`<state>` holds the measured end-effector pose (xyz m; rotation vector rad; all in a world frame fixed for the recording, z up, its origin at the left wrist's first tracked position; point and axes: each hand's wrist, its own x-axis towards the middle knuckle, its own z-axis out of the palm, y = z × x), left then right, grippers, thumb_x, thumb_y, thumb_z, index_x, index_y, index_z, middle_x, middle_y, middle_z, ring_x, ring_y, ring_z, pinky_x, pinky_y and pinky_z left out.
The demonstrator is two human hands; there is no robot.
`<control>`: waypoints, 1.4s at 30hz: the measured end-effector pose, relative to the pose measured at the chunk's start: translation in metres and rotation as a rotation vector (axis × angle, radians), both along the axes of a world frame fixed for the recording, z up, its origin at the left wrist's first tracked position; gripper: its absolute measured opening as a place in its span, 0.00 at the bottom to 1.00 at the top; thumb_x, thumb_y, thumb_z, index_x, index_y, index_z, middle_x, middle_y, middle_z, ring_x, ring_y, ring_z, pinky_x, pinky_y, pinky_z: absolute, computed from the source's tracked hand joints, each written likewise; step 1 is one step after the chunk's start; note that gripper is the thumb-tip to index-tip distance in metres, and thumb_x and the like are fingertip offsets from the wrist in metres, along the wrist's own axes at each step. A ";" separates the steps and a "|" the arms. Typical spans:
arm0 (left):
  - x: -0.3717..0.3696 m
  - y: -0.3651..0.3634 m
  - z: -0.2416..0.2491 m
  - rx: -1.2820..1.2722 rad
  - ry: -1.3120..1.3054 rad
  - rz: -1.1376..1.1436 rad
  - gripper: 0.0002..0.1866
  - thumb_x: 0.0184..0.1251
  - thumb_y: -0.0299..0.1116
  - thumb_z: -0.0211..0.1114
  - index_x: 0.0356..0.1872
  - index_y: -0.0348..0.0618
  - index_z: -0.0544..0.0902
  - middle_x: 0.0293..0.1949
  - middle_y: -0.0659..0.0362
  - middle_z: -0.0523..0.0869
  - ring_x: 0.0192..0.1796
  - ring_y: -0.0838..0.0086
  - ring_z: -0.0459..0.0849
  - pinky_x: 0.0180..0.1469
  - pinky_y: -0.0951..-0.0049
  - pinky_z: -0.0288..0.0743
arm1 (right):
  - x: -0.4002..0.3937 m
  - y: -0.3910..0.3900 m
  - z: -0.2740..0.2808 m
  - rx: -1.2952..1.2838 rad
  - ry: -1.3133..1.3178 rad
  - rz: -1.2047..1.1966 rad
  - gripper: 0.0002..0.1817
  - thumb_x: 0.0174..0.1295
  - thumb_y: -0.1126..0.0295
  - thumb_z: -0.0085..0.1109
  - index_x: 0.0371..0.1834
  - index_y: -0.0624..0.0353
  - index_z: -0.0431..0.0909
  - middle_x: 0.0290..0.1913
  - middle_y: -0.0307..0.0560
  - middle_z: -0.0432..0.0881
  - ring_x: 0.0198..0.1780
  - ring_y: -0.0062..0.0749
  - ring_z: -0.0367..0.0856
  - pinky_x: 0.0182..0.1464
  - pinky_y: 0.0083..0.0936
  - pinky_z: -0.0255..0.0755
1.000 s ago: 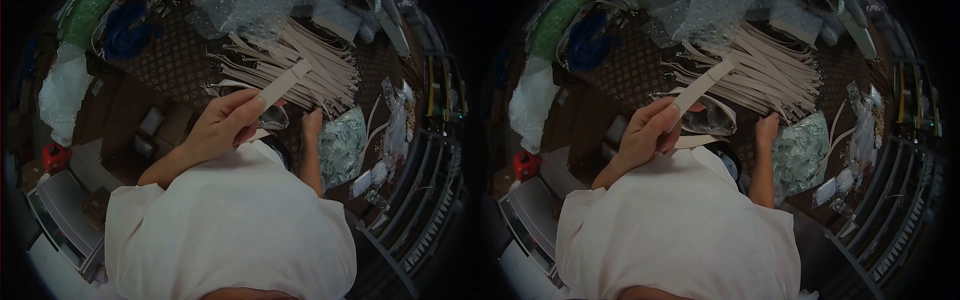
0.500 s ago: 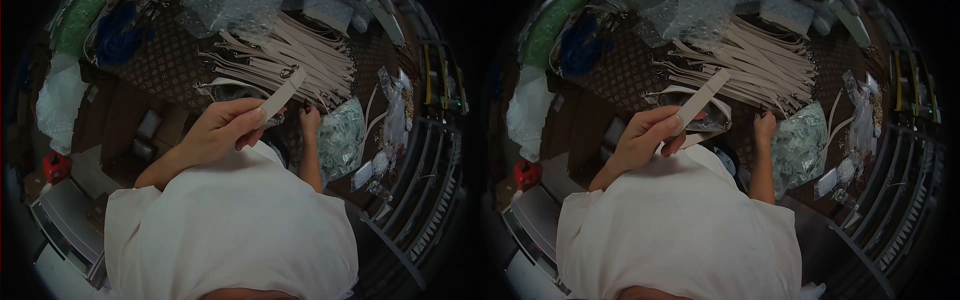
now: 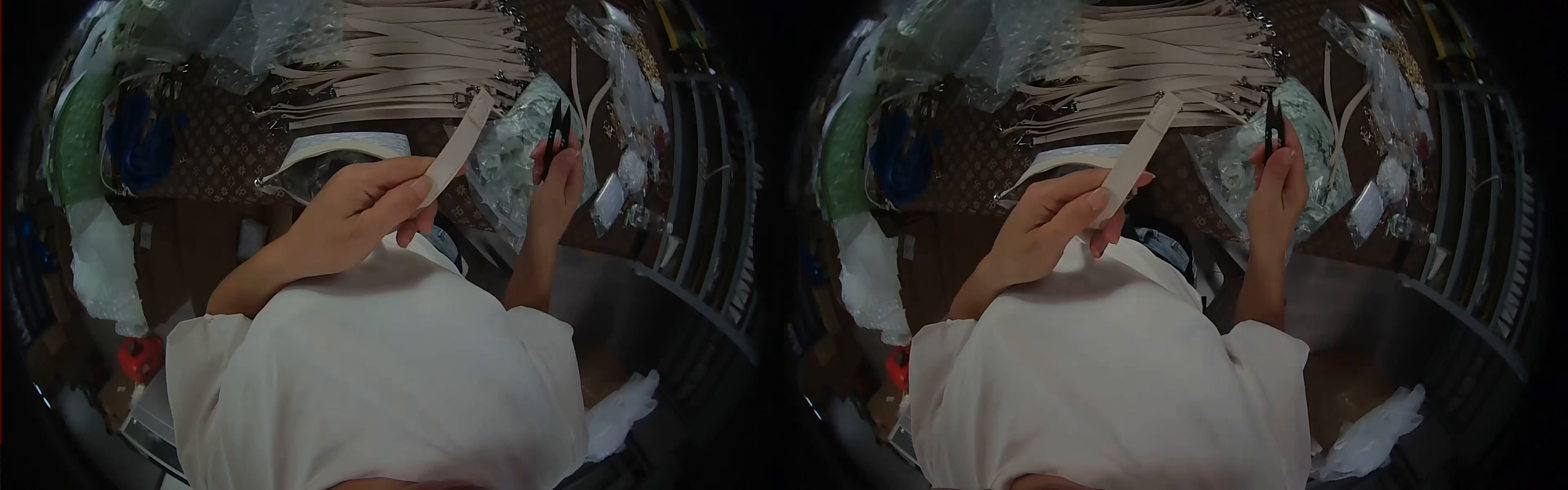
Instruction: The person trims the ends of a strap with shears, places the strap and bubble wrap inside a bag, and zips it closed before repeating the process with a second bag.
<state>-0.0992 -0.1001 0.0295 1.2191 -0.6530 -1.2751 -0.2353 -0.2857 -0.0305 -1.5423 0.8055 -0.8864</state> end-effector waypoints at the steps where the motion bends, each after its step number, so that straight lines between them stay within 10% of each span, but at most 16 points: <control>1: -0.001 -0.003 0.000 -0.010 -0.012 -0.010 0.17 0.69 0.31 0.44 0.53 0.32 0.72 0.23 0.61 0.74 0.24 0.82 0.70 0.27 0.82 0.66 | -0.005 0.006 0.011 0.007 0.001 -0.027 0.17 0.66 0.65 0.44 0.53 0.61 0.70 0.24 0.36 0.68 0.25 0.16 0.64 0.24 0.13 0.58; 3: -0.005 -0.008 0.001 0.005 -0.001 -0.033 0.17 0.69 0.31 0.44 0.53 0.33 0.72 0.24 0.61 0.75 0.25 0.81 0.71 0.28 0.81 0.67 | -0.014 0.017 0.027 -0.609 0.147 0.147 0.16 0.59 0.67 0.54 0.51 0.58 0.75 0.25 0.38 0.68 0.25 0.20 0.65 0.25 0.16 0.60; 7: -0.007 -0.015 0.003 0.046 -0.008 -0.067 0.16 0.69 0.32 0.45 0.51 0.34 0.74 0.27 0.62 0.76 0.26 0.83 0.72 0.31 0.83 0.68 | -0.024 0.044 0.039 -0.678 0.197 0.276 0.20 0.44 0.71 0.66 0.45 0.56 0.80 0.25 0.40 0.68 0.24 0.26 0.65 0.24 0.19 0.61; 29: -0.010 -0.023 0.000 0.041 -0.145 -0.097 0.12 0.68 0.29 0.46 0.38 0.32 0.76 0.26 0.61 0.77 0.27 0.82 0.75 0.31 0.83 0.70 | -0.028 0.048 0.035 -0.811 0.237 0.257 0.17 0.47 0.75 0.63 0.44 0.59 0.80 0.25 0.41 0.70 0.24 0.24 0.66 0.24 0.17 0.60; 42: -0.011 -0.024 0.000 0.004 -0.104 -0.043 0.20 0.66 0.24 0.45 0.59 0.35 0.66 0.29 0.60 0.78 0.30 0.82 0.76 0.33 0.83 0.74 | -0.020 0.041 0.029 -0.648 0.110 0.198 0.19 0.46 0.71 0.65 0.45 0.55 0.80 0.21 0.38 0.66 0.20 0.24 0.62 0.19 0.19 0.56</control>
